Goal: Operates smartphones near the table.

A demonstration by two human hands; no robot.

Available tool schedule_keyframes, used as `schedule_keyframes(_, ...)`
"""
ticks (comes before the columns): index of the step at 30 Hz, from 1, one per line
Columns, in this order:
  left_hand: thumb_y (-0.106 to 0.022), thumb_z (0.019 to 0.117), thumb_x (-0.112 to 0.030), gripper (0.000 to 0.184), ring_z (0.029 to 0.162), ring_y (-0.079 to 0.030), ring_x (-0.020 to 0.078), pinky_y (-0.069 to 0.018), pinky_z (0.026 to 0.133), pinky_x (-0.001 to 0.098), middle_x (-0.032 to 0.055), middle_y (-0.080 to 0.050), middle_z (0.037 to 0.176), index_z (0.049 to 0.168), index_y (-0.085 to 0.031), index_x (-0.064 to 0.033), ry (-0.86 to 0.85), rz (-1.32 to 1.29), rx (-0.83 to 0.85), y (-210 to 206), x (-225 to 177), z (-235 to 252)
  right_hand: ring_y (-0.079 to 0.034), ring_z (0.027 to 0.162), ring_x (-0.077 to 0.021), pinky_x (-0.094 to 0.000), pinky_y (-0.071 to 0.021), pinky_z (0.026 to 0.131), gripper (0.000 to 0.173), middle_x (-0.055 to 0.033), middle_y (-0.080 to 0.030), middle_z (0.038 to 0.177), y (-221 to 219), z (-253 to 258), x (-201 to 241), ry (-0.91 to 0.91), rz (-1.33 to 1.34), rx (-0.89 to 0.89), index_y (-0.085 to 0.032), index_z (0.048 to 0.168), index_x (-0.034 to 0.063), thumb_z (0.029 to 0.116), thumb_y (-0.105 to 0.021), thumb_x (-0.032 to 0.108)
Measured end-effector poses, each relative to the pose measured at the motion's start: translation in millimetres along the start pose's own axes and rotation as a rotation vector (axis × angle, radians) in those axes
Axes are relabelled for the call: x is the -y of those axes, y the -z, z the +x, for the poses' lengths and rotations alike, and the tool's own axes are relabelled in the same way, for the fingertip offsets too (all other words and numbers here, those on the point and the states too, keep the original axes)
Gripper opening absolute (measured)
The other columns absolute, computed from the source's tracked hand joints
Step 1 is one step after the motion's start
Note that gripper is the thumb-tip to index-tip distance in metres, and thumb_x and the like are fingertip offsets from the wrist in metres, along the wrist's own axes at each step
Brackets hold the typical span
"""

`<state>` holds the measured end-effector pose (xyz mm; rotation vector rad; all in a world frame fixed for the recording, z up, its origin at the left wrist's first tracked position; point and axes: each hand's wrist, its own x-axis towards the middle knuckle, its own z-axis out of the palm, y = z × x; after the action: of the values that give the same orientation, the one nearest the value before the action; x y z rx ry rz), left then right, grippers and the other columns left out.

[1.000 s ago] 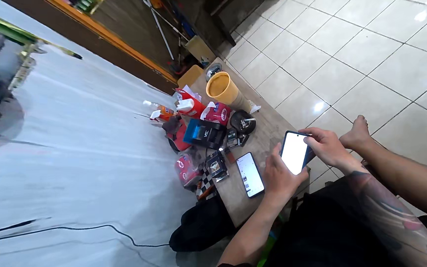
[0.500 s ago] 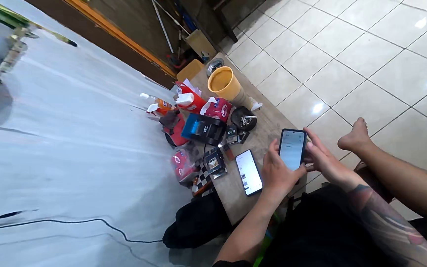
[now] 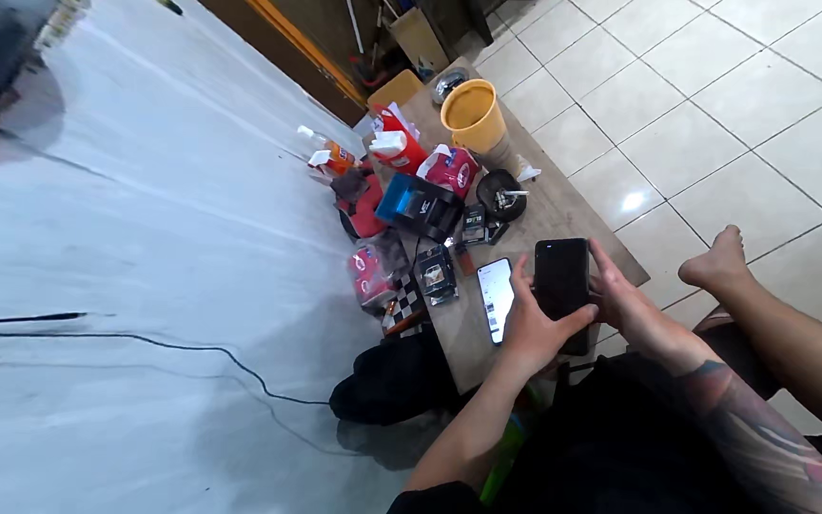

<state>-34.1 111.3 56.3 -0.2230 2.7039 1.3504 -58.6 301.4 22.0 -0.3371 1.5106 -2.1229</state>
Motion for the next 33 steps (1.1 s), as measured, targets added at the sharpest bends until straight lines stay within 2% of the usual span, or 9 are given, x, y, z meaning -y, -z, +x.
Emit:
schedule_keyframes(5, -0.058, 0.1026, -0.040, 0.066, 0.132, -0.056, 0.0262, -0.0487, 0.110, 0.0492, 0.0104, -0.053, 0.148, 0.160, -0.030, -0.0208, -0.004, -0.678, 0.084, 29, 31, -17, -0.064, 0.125, -0.0304, -0.0508, -0.0574, 0.097, 0.076, -0.0094, -0.054, 0.152, -31, 18, -3, -0.069, 0.039, 0.109, -0.001, 0.165, 0.0417, 0.1015, -0.030, 0.072)
schedule_keyframes(9, -0.048, 0.1044, -0.047, 0.066, 0.134, -0.053, 0.0327, -0.0485, 0.107, 0.0566, 0.0132, -0.048, 0.153, 0.162, -0.024, -0.0254, 0.091, -0.921, 0.125, 47, 56, -34, -0.063, 0.126, -0.0317, -0.0503, -0.0597, 0.094, 0.071, -0.0098, -0.050, 0.156, -51, 29, -2, -0.109, 0.034, 0.212, -0.002, 0.166, 0.0395, 0.1049, -0.030, 0.065)
schedule_keyframes(13, -0.032, 0.1072, -0.048, 0.059, 0.135, -0.052, 0.0323, -0.0465, 0.108, 0.0577, 0.0133, -0.049, 0.152, 0.160, -0.030, -0.0233, 0.099, -1.037, 0.076, 64, 77, -44, -0.069, 0.118, -0.0294, -0.0460, -0.0623, 0.091, 0.069, -0.0103, -0.050, 0.155, -66, 42, 0, -0.102, -0.080, 0.285, -0.006, 0.167, 0.0327, 0.1069, -0.025, 0.062)
schedule_keyframes(16, -0.029, 0.1073, -0.048, 0.058, 0.138, -0.050, 0.0273, -0.0429, 0.112, 0.0538, 0.0089, -0.049, 0.153, 0.159, -0.035, -0.0229, 0.053, -1.010, -0.053, 69, 97, -45, -0.071, 0.109, -0.0175, -0.0389, -0.0607, 0.092, 0.060, -0.0021, -0.064, 0.140, -73, 54, 5, -0.018, -0.337, 0.211, -0.022, 0.165, 0.0269, 0.1108, -0.025, 0.051)
schedule_keyframes(17, -0.031, 0.1072, -0.047, 0.057, 0.140, -0.048, 0.0265, -0.0418, 0.113, 0.0536, 0.0080, -0.048, 0.154, 0.159, -0.035, -0.0225, 0.023, -0.993, -0.118, 70, 105, -45, -0.070, 0.110, -0.0154, -0.0378, -0.0592, 0.093, 0.058, 0.0002, -0.065, 0.139, -78, 57, 14, -0.011, -0.433, 0.165, -0.018, 0.166, 0.0262, 0.1119, -0.029, 0.045)
schedule_keyframes(19, -0.033, 0.1068, -0.046, 0.058, 0.140, -0.047, 0.0261, -0.0419, 0.113, 0.0539, 0.0071, -0.045, 0.156, 0.160, -0.032, -0.0233, -0.035, -0.965, -0.228, 71, 121, -44, -0.064, 0.122, -0.0207, -0.0411, -0.0532, 0.101, 0.067, -0.0074, -0.056, 0.150, -100, 58, 66, -0.148, -0.592, 0.112, -0.001, 0.166, 0.0151, 0.1116, -0.039, 0.020)
schedule_keyframes(21, -0.034, 0.1058, -0.047, 0.059, 0.142, -0.045, 0.0255, -0.0412, 0.114, 0.0537, 0.0057, -0.043, 0.158, 0.160, -0.031, -0.0243, -0.059, -0.981, -0.321, 72, 136, -43, -0.053, 0.138, -0.0236, -0.0441, -0.0460, 0.112, 0.078, -0.0065, -0.045, 0.160, -112, 65, 89, -0.243, -0.717, 0.091, 0.007, 0.165, 0.0108, 0.1081, -0.046, 0.012)
schedule_keyframes(26, -0.032, 0.1054, -0.045, 0.058, 0.139, -0.047, 0.0234, -0.0431, 0.111, 0.0514, 0.0051, -0.045, 0.155, 0.160, -0.030, -0.0248, -0.141, -1.077, -0.396, 71, 147, -40, -0.037, 0.148, -0.0189, -0.0548, -0.0233, 0.123, 0.089, 0.0105, -0.051, 0.154, -80, 91, -30, 0.264, -1.019, 0.100, 0.009, 0.166, 0.0201, 0.1015, -0.051, 0.040)
schedule_keyframes(33, -0.030, 0.1051, -0.046, 0.061, 0.144, -0.042, 0.0242, -0.0383, 0.115, 0.0511, 0.0061, -0.040, 0.160, 0.162, -0.025, -0.0225, -0.206, -1.111, -0.363, 69, 154, -41, -0.032, 0.151, -0.0198, -0.0509, -0.0162, 0.126, 0.082, 0.0083, -0.050, 0.155, -83, 100, -38, 0.304, -1.185, 0.152, -0.002, 0.166, 0.0162, 0.1031, -0.046, 0.046)
